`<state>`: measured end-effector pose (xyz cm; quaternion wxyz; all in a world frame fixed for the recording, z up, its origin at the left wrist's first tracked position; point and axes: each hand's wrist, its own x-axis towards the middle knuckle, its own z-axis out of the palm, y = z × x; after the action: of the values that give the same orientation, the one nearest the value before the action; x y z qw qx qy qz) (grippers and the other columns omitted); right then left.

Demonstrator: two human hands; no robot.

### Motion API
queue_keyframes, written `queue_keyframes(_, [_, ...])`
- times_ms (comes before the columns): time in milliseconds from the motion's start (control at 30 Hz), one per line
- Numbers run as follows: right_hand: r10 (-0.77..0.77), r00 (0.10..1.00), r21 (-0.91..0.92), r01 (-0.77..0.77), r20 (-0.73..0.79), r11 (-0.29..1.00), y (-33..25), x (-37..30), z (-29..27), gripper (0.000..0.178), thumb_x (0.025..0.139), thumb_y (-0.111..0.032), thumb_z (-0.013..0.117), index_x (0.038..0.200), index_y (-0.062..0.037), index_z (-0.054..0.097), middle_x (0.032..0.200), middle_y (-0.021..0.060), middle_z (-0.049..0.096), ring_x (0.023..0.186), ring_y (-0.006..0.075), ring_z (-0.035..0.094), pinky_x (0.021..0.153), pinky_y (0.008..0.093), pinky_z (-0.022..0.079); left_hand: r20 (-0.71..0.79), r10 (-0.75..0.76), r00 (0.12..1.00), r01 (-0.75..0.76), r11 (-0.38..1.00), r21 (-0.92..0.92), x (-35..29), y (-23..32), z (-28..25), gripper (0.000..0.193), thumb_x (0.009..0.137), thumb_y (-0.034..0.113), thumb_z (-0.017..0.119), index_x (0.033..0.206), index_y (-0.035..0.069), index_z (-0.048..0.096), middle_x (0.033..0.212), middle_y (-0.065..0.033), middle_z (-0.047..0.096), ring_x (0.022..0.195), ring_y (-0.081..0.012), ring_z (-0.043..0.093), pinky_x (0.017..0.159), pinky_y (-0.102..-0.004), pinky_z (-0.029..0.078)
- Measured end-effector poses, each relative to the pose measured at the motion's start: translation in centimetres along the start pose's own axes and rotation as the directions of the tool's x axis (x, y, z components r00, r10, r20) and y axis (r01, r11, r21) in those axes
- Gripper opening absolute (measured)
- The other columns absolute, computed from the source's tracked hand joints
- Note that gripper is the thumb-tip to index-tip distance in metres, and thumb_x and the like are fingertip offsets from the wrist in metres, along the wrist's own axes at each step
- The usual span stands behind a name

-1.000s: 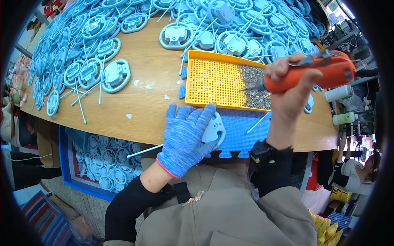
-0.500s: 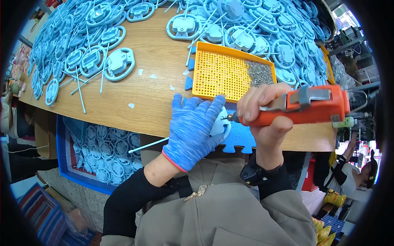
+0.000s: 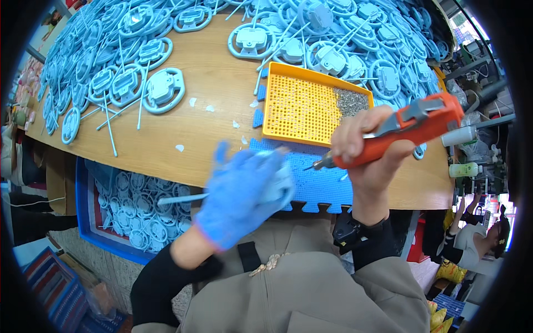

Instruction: The person picks up blue plastic toy parts from a pile, places them on a blue mat, and uses a power screwdriver to drive screws from a yellow tray into each part. They then place the assembled parts into a blue bin and repeat the process.

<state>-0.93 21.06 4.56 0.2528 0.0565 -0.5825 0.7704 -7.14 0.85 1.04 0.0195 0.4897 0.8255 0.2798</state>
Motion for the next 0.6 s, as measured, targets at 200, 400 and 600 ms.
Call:
queue_keyframes(200, [-0.226, 0.937, -0.165, 0.187, -0.265, 0.968, -0.6, 2.2, -5.1, 0.057, 0.082, -0.063, 0.057, 0.096, -0.0084, 0.052, 0.069, 0.0031, 0.049, 0.06, 0.0152, 0.046, 0.061, 0.0322, 0.042, 0.053, -0.057, 0.997, 0.045, 0.979, 0.198, -4.6, -7.2, -9.0, 0.08, 0.063, 0.026, 0.08, 0.132, 0.006, 0.046, 0.107, -0.0143, 0.059, 0.101, -0.0338, 0.054, 0.097, -0.0492, 0.036])
queue_keyframes(400, [-0.248, 0.921, -0.266, 0.169, -0.3, 0.949, 1.0, 3.2, -6.3, 0.05, 0.08, -0.054, 0.068, 0.094, -0.0088, 0.054, 0.069, 0.0048, 0.053, 0.063, 0.0168, 0.05, 0.066, 0.0347, 0.043, -0.15, -0.082, 0.985, 0.143, 0.877, 0.46, 2.4, -16.7, -7.6, 0.08, 0.066, 0.006, 0.076, 0.138, 0.006, 0.041, 0.136, -0.0172, 0.046, 0.125, -0.0347, 0.044, 0.105, -0.0398, 0.036])
queue_keyframes(600, [-0.258, 0.914, -0.268, 0.176, -0.313, 0.947, 1.9, 3.6, -6.9, 0.05, 0.08, -0.055, 0.067, 0.094, -0.0086, 0.053, 0.068, 0.0042, 0.053, 0.062, 0.0165, 0.05, 0.066, 0.0353, 0.043, 0.038, -0.252, 0.967, 0.247, 0.963, 0.103, 5.8, -20.9, -7.2, 0.076, 0.069, 0.001, 0.071, 0.139, 0.006, 0.041, 0.137, -0.0132, 0.047, 0.127, -0.0286, 0.044, 0.107, -0.0362, 0.034])
